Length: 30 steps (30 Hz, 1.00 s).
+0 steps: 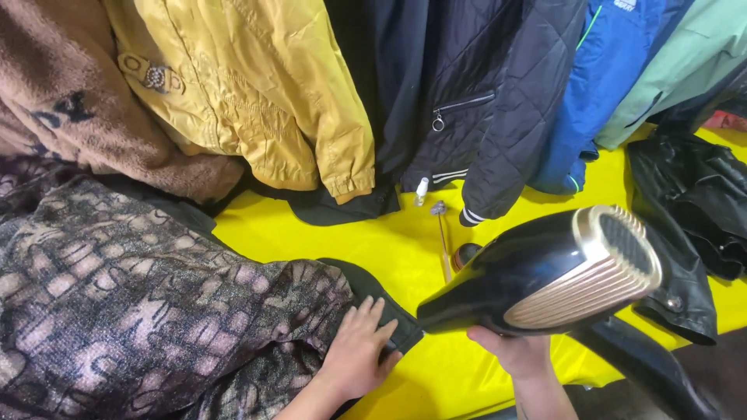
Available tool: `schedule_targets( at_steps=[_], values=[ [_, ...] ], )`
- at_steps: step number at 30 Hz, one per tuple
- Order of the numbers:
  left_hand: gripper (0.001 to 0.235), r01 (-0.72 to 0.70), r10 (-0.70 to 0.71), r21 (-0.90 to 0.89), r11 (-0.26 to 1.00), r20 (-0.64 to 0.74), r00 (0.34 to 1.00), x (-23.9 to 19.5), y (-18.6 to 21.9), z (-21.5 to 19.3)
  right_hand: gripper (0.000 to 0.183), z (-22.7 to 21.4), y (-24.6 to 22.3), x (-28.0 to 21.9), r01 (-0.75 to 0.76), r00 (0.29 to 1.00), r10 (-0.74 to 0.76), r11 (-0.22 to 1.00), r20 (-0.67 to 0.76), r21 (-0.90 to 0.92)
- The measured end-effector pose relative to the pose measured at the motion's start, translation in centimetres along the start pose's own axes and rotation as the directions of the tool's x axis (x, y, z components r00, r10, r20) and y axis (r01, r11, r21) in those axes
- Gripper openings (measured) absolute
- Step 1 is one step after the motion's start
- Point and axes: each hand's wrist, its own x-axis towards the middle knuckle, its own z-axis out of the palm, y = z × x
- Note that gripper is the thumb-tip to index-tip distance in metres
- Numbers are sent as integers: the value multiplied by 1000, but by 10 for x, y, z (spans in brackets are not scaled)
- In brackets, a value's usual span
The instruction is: The person applies a liquid from a small bottle to the edge of a patterned fabric, rubs the area with their fingers, and then uses a hairdryer to heat the treated section. They repeat the rubbing and heating process on the fabric edge.
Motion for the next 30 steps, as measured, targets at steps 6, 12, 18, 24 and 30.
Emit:
schedule_targets(
  at_steps=[6,12,18,24,30],
  values=[
    [81,147,-240,210,966,537,809,48,31,-46,73,6,-16,9,-104,975,14,914,224,393],
    [91,193,-330,285,939,588,738,53,68,-82,77,-20,2,0,-46,999,45,998,-28,-38],
    [86,46,-101,127,991,474,875,30,31,-33,68,-1,-18,19,-72,996,54,965,77,252],
    [73,37,-68,119,992,266,962,21,7,-12,74,-2,2,11,69,998,-67,980,21,-186],
    [32,-25,41,-283,959,51,998,16,-1,2,73,12,-21,21,56,993,-80,967,88,248]
  ],
)
